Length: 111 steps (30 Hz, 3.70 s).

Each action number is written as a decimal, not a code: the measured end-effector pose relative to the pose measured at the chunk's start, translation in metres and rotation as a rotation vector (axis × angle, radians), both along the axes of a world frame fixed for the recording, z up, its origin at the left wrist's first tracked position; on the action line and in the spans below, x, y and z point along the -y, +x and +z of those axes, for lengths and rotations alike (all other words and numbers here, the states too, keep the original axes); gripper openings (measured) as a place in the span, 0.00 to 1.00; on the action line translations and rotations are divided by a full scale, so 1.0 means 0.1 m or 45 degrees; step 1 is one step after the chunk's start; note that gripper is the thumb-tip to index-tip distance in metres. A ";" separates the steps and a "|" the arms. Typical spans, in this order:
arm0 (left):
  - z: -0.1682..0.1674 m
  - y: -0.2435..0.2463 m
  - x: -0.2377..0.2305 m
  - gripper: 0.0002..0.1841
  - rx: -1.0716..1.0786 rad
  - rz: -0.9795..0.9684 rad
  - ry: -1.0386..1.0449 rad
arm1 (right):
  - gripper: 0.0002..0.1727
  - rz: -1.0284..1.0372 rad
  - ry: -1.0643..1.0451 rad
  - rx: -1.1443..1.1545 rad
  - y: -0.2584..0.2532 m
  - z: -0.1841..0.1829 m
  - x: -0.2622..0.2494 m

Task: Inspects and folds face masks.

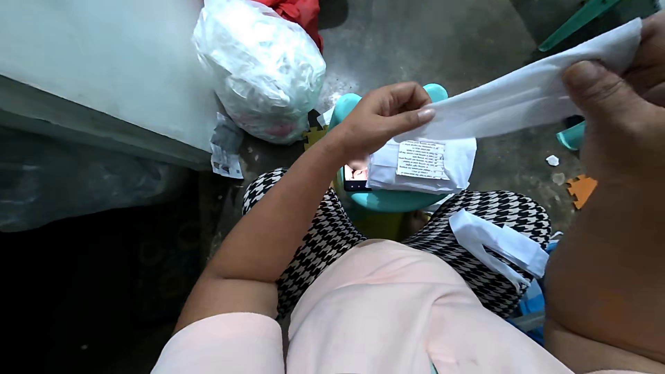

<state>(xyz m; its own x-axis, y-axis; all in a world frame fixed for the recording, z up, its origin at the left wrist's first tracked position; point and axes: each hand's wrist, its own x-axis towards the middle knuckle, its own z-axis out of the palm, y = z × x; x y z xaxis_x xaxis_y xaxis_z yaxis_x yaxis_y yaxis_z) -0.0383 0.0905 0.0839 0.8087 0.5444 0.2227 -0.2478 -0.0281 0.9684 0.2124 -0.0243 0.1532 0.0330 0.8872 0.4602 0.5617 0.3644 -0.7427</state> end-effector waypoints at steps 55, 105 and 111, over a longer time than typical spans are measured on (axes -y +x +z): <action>-0.40 0.05 -0.19 0.27 -1.199 0.190 0.353 | 0.26 -0.548 -1.052 0.199 -0.14 -1.08 0.07; -0.39 -0.11 -0.30 0.28 -1.134 0.166 0.235 | 0.18 0.040 -0.912 0.256 -0.62 -1.14 0.76; -0.41 -0.12 -0.33 0.27 -1.070 0.190 0.182 | 0.18 -0.274 -0.649 0.362 -0.53 -1.21 0.65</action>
<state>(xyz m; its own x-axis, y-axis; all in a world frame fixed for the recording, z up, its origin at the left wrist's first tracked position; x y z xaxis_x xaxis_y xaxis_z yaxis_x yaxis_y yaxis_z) -0.0505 0.1234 0.0426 0.6582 0.6703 -0.3426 0.5650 -0.1392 0.8133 0.1598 -0.0892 0.0318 0.1741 0.9847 -0.0021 0.7845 -0.1400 -0.6041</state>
